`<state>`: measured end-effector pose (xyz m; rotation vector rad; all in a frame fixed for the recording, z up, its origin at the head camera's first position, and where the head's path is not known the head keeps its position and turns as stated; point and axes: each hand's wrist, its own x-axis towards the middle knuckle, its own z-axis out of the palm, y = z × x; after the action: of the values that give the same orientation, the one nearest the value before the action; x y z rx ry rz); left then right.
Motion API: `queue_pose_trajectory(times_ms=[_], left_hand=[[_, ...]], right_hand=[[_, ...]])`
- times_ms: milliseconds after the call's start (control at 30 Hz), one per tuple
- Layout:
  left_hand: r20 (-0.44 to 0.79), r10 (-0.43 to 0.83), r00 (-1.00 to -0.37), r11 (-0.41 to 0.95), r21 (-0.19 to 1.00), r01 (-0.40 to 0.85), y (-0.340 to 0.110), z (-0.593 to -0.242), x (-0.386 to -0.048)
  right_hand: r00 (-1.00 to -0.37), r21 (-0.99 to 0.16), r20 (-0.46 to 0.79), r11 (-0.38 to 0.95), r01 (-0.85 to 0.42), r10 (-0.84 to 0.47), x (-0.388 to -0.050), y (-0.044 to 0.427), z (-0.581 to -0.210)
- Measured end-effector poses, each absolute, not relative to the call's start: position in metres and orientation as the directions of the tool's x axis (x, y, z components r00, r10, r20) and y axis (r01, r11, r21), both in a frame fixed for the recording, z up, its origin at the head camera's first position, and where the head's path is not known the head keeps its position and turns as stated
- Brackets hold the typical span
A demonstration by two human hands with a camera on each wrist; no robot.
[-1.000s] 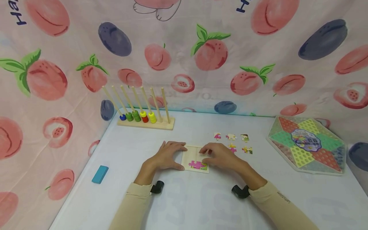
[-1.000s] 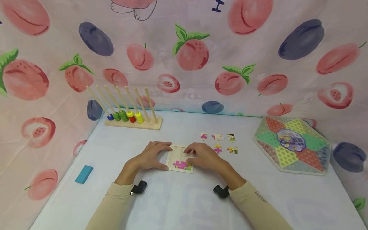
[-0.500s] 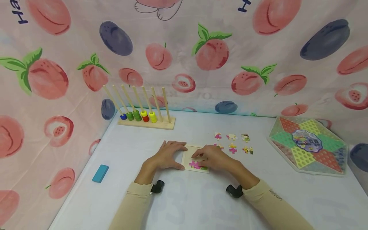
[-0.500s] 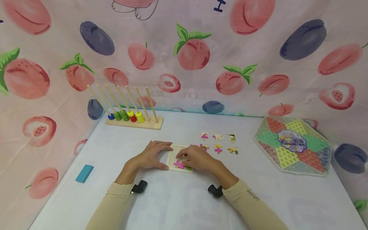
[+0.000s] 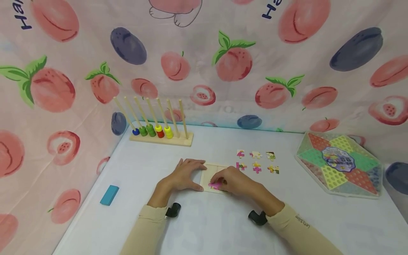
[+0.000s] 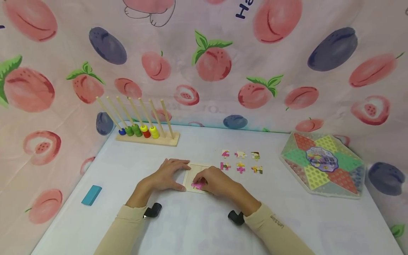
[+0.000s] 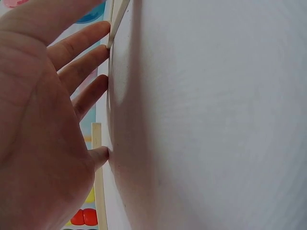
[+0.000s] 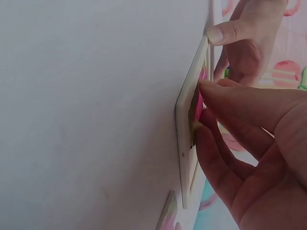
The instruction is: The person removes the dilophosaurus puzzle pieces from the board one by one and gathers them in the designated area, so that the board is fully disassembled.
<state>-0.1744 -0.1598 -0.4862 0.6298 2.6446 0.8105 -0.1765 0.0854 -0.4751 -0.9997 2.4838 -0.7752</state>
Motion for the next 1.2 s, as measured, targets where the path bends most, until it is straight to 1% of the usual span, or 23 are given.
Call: queue_pose_trajectory(times_ms=[300, 433, 600, 800, 1033, 1200], left_hand=[[-0.146, 0.503, -0.852, 0.729, 0.601, 0.327, -0.1604, -0.4861, -0.1744], [-0.153, 0.499, -0.853, 0.73, 0.605, 0.318, -0.1606, -0.4857, -0.1741], [-0.154, 0.493, -0.856, 0.735, 0.6, 0.315, -0.1606, -0.4865, -0.1744], [-0.154, 0.498, -0.853, 0.734, 0.599, 0.32, -0.1608, -0.4874, -0.1756], [-0.163, 0.505, -0.848, 0.738, 0.592, 0.325, -0.1616, -0.4885, -0.1764], [-0.158, 0.496, -0.854, 0.738, 0.595, 0.319, -0.162, -0.4896, -0.1746]], right_hand=[[-0.708, -0.648, -0.141, 0.605, -0.462, -0.692, -0.1759, 0.0799, -0.477], [-0.713, -0.66, -0.134, 0.599, -0.454, -0.688, -0.1767, 0.0794, -0.4803], [-0.704, -0.682, -0.117, 0.572, -0.455, -0.7, -0.1772, 0.0802, -0.481], [-0.68, -0.683, -0.117, 0.555, -0.474, -0.724, -0.1774, 0.0821, -0.4783], [-0.68, -0.679, -0.175, 0.588, -0.441, -0.712, -0.1771, 0.0818, -0.4769], [-0.681, -0.69, -0.19, 0.59, -0.42, -0.707, -0.1765, 0.0806, -0.4793]])
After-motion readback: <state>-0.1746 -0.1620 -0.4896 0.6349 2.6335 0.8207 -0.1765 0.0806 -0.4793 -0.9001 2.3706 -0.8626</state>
